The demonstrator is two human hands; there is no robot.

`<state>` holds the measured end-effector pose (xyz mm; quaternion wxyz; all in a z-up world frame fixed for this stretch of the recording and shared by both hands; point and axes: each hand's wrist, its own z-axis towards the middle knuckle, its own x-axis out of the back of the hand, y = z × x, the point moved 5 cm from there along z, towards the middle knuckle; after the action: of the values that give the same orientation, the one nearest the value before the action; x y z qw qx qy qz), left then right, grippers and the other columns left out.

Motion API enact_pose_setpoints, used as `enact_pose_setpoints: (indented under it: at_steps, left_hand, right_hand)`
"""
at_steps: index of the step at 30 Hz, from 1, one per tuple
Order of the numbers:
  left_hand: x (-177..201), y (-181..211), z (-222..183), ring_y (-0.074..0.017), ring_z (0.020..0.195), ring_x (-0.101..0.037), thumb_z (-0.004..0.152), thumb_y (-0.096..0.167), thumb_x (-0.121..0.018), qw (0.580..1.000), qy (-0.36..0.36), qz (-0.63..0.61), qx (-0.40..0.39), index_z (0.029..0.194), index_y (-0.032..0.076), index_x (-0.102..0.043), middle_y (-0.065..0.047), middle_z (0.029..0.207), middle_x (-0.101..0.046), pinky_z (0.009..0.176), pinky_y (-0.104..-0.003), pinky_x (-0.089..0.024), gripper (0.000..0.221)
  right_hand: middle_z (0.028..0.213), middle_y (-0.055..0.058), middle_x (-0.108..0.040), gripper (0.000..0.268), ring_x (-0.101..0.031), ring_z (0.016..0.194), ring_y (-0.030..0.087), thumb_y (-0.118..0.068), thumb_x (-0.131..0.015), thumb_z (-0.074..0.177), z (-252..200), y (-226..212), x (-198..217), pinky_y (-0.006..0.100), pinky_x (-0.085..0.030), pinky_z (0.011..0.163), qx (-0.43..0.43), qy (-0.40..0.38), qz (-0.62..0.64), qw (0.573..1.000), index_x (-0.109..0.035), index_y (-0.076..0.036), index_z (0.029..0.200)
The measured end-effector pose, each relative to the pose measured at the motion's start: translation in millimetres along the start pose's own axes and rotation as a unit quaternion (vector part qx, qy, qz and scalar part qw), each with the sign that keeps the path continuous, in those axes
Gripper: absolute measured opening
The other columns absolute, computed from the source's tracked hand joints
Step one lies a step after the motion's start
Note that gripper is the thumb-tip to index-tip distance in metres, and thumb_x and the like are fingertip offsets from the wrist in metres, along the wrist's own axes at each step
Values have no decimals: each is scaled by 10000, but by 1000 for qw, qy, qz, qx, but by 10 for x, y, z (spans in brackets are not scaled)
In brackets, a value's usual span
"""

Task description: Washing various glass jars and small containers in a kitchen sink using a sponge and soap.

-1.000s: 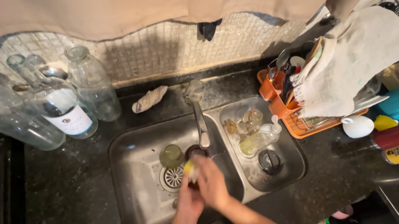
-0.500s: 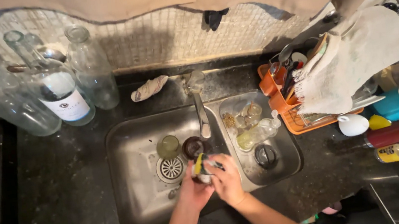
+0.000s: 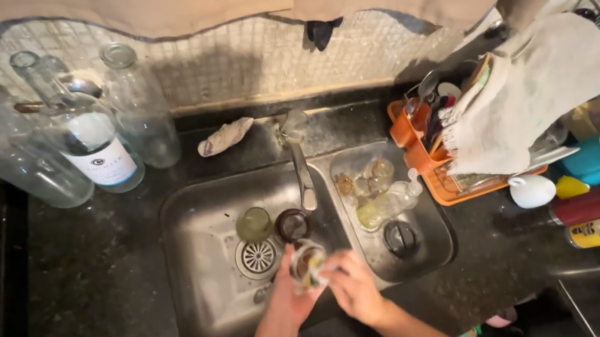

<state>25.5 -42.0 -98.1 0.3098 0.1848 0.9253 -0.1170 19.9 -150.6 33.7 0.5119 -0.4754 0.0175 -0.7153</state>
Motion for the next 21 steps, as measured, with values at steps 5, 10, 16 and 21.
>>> enact_pose_setpoints:
  at_steps: [5, 10, 16, 21]
  left_hand:
    - [-78, 164, -54, -226, 942, -645, 966, 438, -654, 995, -60, 73, -40, 1175, 21, -677, -112, 1086, -700, 775, -345, -522, 468]
    - [-59, 395, -286, -363, 1017, -668, 886, 183, -700, 981, -54, 150, -114, 1238, -100, -646, -261, 1180, -683, 930, -450, -577, 455]
    - [-2, 501, -212, -291, 1186, -611, 882, 228, -677, 935, -59, 273, -219, 1533, 56, -472, -189, 1352, -638, 992, -428, -475, 704]
    - [-139, 634, -248, -199, 818, -576, 996, 476, -439, 791, -9, 443, -422, 1183, 50, -574, -107, 962, -637, 728, -339, -473, 485]
  right_hand:
    - [1083, 81, -650, 241, -611, 969, 287, -5, -686, 738, -15, -66, -161, 381, -524, 853, -24, 33, 2, 999, -725, -58, 970]
    - [1080, 65, -688, 248, -656, 958, 250, 18, -732, 721, -114, 428, 83, 348, -533, 837, -127, 36, -21, 991, -696, -67, 951]
    - [1248, 133, -751, 479, -712, 1046, 237, -167, -687, 893, 101, 636, -358, 340, -589, 931, -574, 4, 293, 765, -659, -47, 1356]
    - [747, 80, -708, 259, -519, 592, 97, -65, -685, 914, 183, 367, -719, 227, -408, 524, -551, 45, 310, 774, -793, 69, 1109]
